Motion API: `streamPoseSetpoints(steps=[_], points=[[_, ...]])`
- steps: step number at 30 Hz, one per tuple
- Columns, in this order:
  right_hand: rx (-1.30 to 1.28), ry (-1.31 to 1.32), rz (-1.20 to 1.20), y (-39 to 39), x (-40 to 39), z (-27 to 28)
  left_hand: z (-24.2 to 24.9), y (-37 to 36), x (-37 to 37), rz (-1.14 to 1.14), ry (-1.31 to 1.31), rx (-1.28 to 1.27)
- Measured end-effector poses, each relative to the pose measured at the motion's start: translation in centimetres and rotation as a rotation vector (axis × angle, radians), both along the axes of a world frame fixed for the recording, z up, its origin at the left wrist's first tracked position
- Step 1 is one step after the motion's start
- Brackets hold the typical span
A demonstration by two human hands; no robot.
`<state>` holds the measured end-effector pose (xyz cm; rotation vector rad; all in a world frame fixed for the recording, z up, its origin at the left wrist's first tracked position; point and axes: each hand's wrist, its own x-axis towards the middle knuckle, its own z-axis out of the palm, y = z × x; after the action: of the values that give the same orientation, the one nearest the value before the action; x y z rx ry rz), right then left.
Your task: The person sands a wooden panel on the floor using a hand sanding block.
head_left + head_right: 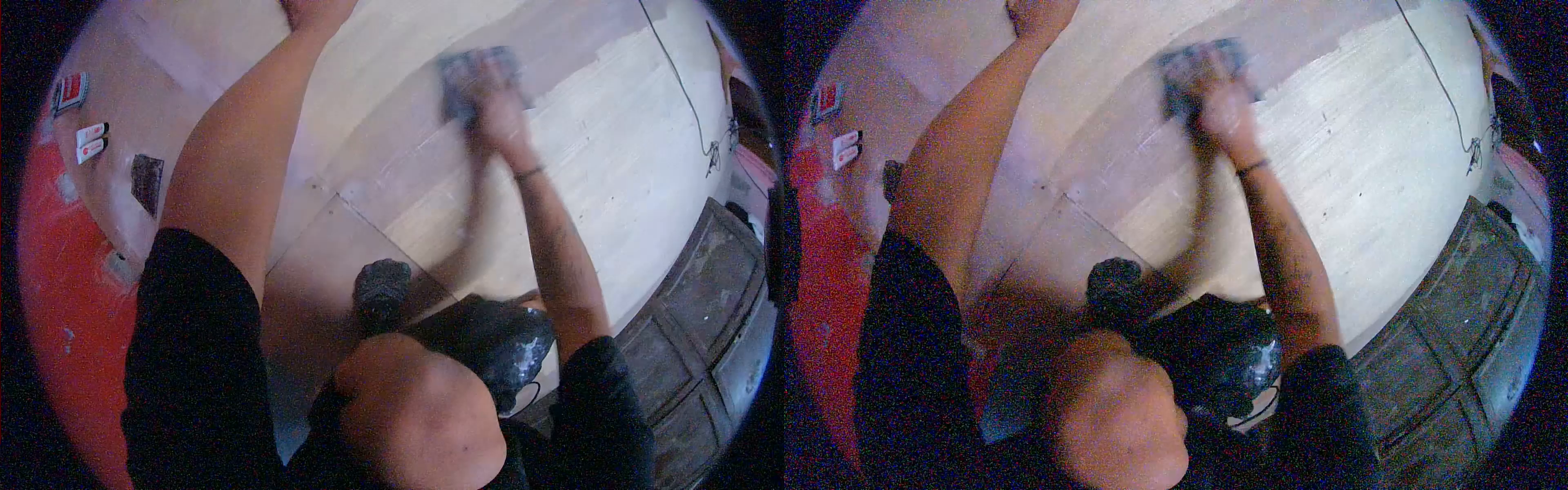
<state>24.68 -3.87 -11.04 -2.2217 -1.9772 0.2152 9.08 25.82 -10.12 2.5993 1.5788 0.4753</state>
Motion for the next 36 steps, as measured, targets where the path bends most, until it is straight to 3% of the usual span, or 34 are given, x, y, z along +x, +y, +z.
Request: streamPoseSetpoints(steps=[1,2,4,5,7,8,10,11,13,15,16,17,19,21,23,25,27,28,30,31,33,35,36], points=[[0.188,0.308,-0.409,0.6,1.4,-0.5,-0.1,-0.5,-0.4,-0.003,0.005,-0.005],[0.125,0.091,-0.384,0.3,0.5,-1.5,0.4,-0.6,-0.5,-0.006,0.031,-0.013],[-0.03,-0.119,-0.133,0.9,-5.5,0.2,0.9,0.4,0.2,-0.028,0.023,0.006],[-0.147,-0.104,0.103,0.2,-10.5,2.5,-0.2,0.4,0.0,-0.007,0.014,0.03],[-0.099,0.295,0.472,-2.1,-14.0,4.6,-0.3,0.6,0.6,0.006,-0.01,0.056],[-0.099,0.289,0.462,-1.8,-12.4,4.2,0.0,0.6,0.6,0.02,-0.005,0.018],[-0.068,0.115,0.277,0.2,-5.8,2.5,0.0,0.6,0.2,0.049,0.017,-0.026],[-0.102,-0.094,0.108,0.9,-1.4,2.4,0.1,0.4,0.1,0.037,0.035,-0.054],[0.3,0.31,-0.525,0.8,3.9,-2.0,-0.4,0.7,-0.2,0.031,0.038,-0.075],[0.024,-0.003,-0.355,0.9,0.9,0.9,-2.5,2.0,-0.2,-0.028,0.059,0.217],[-0.082,-0.088,-0.12,0.6,-3.3,2.4,-2.4,2.3,0.0,-0.028,0.04,0.225],[-0.179,-0.027,0.178,-0.2,-7.3,2.6,-2.2,2.2,-0.1,-0.026,0.04,0.223],[-0.219,0.288,0.502,-3.6,-11.5,5.1,-2.3,1.9,0.2,-0.018,0.039,0.213],[-0.132,0.306,0.531,-4.0,-7.5,4.7,-2.3,1.8,-0.3,-0.042,0.07,0.191],[-0.178,0.049,0.195,-3.2,-0.7,1.8,-4.1,2.1,-0.9,-0.051,0.066,0.258],[0.202,0.28,-0.53,-3.1,3.8,-1.0,-3.9,2.3,-0.7,-0.05,0.03,0.347],[0.026,0.039,-0.362,-2.9,1.8,0.1,-2.6,1.7,-0.2,-0.015,0.058,0.209],[-0.194,0.036,-0.12,-2.6,-1.7,1.7,-2.4,1.5,0.0,-0.025,0.043,0.213],[-0.069,0.263,0.436,-3.6,-7.3,5.1,-2.6,1.7,-0.2,-0.006,0.056,0.183],[-0.142,0.25,0.567,-4.7,-8.0,4.7,-2.6,1.7,-0.1,-0.008,0.04,0.181],[-0.06,0.203,0.52,-3.1,-2.4,3.3,-2.6,1.7,-0.1,-0.01,0.061,0.195],[-0.07,0.146,-0.03,-1.5,5.3,2.0,-2.5,1.6,-0.2,0.006,0.046,0.184],[-0.067,0.121,-0.024,-1.9,5.8,0.6,-2.4,1.3,-0.3,0.008,0.064,0.169]])
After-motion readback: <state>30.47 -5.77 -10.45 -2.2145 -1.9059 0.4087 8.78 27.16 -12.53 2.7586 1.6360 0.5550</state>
